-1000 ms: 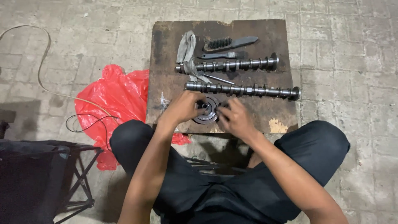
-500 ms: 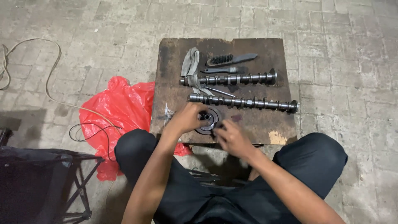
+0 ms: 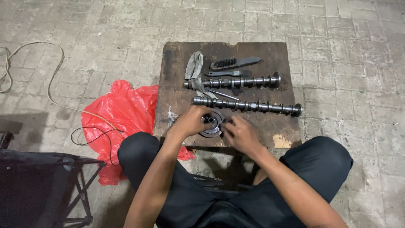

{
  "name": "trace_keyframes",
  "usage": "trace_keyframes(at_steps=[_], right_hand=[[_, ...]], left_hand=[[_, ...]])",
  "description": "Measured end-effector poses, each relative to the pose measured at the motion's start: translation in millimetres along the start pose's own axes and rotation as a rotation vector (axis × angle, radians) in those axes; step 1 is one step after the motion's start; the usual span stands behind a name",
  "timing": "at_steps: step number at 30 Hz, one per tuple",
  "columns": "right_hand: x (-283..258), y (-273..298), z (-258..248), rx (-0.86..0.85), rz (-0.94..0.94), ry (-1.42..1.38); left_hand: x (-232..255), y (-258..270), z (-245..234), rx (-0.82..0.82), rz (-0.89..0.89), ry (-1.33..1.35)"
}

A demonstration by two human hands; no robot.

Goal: The person sits on the floor and scrubs a circular metal part using a small abrasive pad. Two long camshafts, a wire brush, and a knife are visible on the wooden board nearby. The person rotates the part to clean different areas.

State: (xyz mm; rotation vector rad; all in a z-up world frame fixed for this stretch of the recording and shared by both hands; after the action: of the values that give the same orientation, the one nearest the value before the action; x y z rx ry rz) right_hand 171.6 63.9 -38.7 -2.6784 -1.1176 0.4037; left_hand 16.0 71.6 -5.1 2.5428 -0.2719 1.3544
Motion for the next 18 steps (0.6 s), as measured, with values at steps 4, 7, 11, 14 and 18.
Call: trace_keyframes(at_steps=[4,7,11,14,18], right_hand=[[-11.9,11.1,4.2,-0.054,0.031,0.016],[-23.2,12.1,-2.6,0.026,-0.084,-0.024],[-1.9,7.0,4.0,0.074,0.009,-0.025],[-10.4,15.4,10.8,0.099,-0.030,-0.047],[-11.4,8.3,-5.0,0.118,-0.006,-0.070]], left_hand=[[7.9,2.8,-3.1,-0.002,-0.008,0.020],[14.3,4.0,-6.5,-0.011,0.016,0.009],[15.8,7.3,-4.3,-0.007,0.001,0.040],[13.6,5.0,-4.3,-0.005,-0.004,0.029],[14.4,4.2,-1.3,-0.009,0.000,0.041]])
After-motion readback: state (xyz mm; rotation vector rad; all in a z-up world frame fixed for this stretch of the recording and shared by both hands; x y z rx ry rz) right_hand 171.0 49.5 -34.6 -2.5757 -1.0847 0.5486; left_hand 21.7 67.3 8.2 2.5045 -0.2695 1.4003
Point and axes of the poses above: each hand's wrist, its own y-axis away from the middle knuckle, its own z-axis out of the palm, x = y × z, the point moved 8 cm from there along -y, towards the middle knuckle, and after that the axes turned 15 degrees about y, right-handed, at the moved point
